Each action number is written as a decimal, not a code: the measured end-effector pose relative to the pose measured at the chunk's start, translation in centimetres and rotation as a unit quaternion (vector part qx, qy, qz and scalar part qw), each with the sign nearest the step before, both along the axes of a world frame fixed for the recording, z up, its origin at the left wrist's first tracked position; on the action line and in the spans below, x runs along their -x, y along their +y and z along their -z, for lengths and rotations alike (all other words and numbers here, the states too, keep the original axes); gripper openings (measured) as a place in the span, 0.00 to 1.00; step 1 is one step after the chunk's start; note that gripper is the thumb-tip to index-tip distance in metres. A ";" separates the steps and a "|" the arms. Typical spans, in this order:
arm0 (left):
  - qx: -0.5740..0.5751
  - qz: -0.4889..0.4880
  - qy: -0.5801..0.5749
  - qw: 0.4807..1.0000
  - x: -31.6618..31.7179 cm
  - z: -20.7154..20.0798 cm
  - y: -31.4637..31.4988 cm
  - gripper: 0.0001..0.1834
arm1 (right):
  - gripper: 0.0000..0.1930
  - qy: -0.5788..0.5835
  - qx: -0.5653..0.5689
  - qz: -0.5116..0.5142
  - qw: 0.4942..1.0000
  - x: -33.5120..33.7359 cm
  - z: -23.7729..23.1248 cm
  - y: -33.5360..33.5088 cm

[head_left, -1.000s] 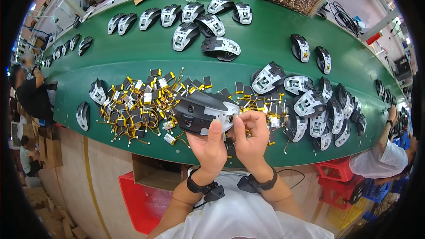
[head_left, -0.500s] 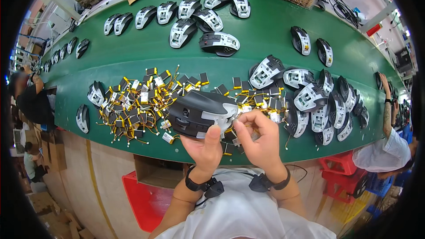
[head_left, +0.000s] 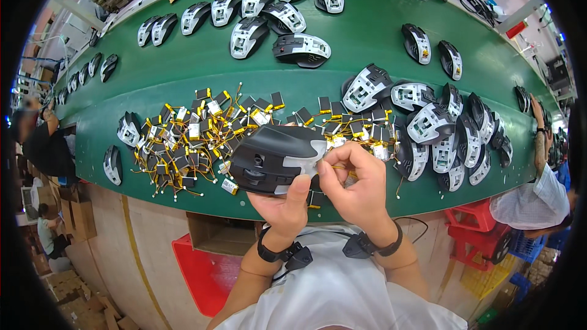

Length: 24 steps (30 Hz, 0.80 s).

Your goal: The person assembles computer mice by inserting small battery packs into the internal cavities of mouse shells. They pick up a mouse shell, place a battery inside, and then set the completed unit aside on the table. The process is repeated for multiple units throughout the clip.

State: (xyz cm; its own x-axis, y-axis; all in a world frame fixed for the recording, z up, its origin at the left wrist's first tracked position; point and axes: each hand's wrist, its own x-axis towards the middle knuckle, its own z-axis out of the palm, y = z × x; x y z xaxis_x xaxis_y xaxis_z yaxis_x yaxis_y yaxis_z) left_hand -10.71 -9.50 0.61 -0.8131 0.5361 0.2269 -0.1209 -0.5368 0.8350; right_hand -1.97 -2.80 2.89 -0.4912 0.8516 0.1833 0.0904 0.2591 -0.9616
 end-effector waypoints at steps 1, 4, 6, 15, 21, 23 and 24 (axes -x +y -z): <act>0.002 -0.001 0.001 1.000 0.0 -0.1 0.0 0.39 | 0.06 -0.005 -0.002 -0.001 1.000 0.0 0.0 0.1; 0.013 0.000 0.001 1.000 -0.1 -0.1 -0.1 0.40 | 0.07 -0.008 0.009 -0.009 1.000 -0.1 -0.3 0.2; 0.012 0.001 0.016 1.000 0.0 0.2 -0.3 0.41 | 0.07 -0.003 0.015 -0.013 1.000 -0.1 -0.4 0.3; 0.012 0.016 0.023 1.000 0.3 0.3 -0.2 0.41 | 0.07 0.008 0.015 -0.005 1.000 -0.2 -0.3 0.2; 0.010 0.015 0.017 1.000 0.3 0.0 -0.2 0.41 | 0.07 0.006 0.007 -0.005 1.000 -0.2 -0.3 0.2; 0.018 0.018 0.017 1.000 0.2 0.1 -0.3 0.42 | 0.07 0.005 0.004 -0.003 1.000 -0.1 -0.3 0.2; 0.023 0.023 0.019 0.999 0.1 0.1 -0.4 0.42 | 0.07 0.000 0.005 -0.006 1.000 -0.2 -0.4 0.2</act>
